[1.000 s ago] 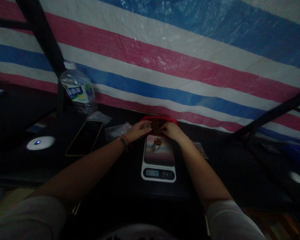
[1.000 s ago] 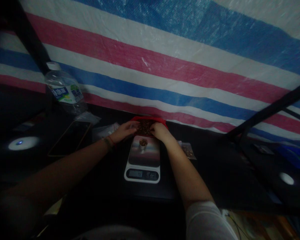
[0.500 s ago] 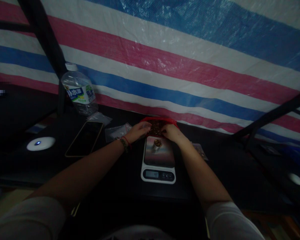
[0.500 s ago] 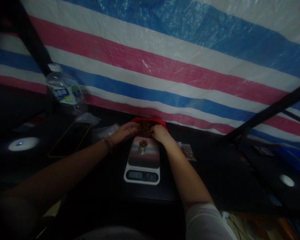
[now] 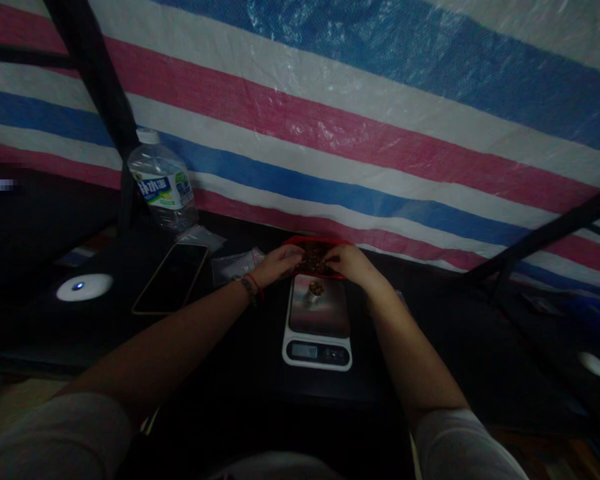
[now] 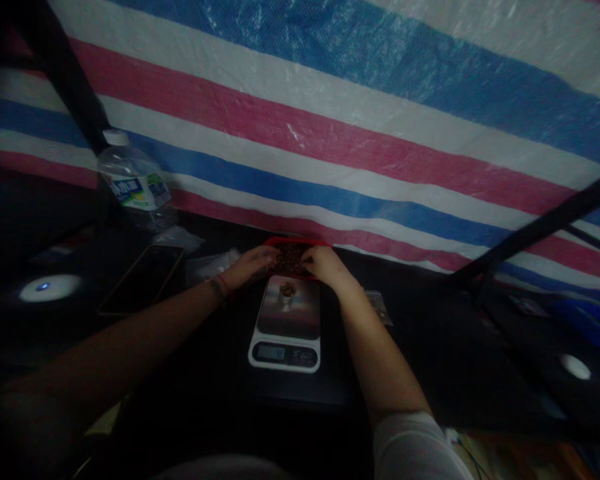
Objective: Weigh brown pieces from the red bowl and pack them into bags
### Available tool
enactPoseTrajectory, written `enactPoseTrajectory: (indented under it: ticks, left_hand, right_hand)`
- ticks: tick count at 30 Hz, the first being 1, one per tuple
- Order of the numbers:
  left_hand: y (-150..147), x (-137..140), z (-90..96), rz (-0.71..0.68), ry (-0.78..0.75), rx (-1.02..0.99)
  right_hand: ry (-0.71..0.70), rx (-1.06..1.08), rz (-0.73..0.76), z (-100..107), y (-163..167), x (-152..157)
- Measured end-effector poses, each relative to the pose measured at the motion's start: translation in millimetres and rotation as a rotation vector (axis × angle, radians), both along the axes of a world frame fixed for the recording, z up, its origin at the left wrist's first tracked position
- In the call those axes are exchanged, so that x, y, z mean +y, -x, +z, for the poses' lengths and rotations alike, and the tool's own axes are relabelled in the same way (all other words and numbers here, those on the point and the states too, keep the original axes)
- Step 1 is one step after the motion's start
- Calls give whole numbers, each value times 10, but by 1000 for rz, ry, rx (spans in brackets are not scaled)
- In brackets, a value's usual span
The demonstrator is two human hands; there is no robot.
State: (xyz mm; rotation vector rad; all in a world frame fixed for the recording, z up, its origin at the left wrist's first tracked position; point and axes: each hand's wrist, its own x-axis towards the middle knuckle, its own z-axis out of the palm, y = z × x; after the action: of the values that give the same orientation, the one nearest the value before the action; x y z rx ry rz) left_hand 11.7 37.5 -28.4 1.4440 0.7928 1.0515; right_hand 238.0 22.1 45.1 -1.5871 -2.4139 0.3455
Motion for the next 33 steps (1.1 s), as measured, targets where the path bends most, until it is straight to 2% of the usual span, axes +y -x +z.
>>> enactPoseTrajectory:
  ticks: [2, 4, 6, 9, 16, 27, 33]
  left_hand:
    - [-1, -9, 10, 5, 10, -3]
    - [-2, -15, 14, 9, 2, -6]
    - [-1, -17, 14, 2, -9, -10]
    - [1, -14, 12, -17, -15, -19]
    - [11, -18, 28, -11, -38, 15]
    - [2, -35, 36, -35, 11, -17]
    - [3, -7, -3, -28, -15, -12]
  right_hand:
    - [15, 114, 35, 146, 54, -128]
    - [32, 171, 138, 293, 130, -273]
    - [72, 162, 245, 404, 211, -398]
    - [125, 122, 307, 464, 298, -496]
    - [195, 85, 331, 423, 309, -483]
    - [187, 86, 336, 451, 278, -497]
    - [47, 125, 254, 548, 200, -507]
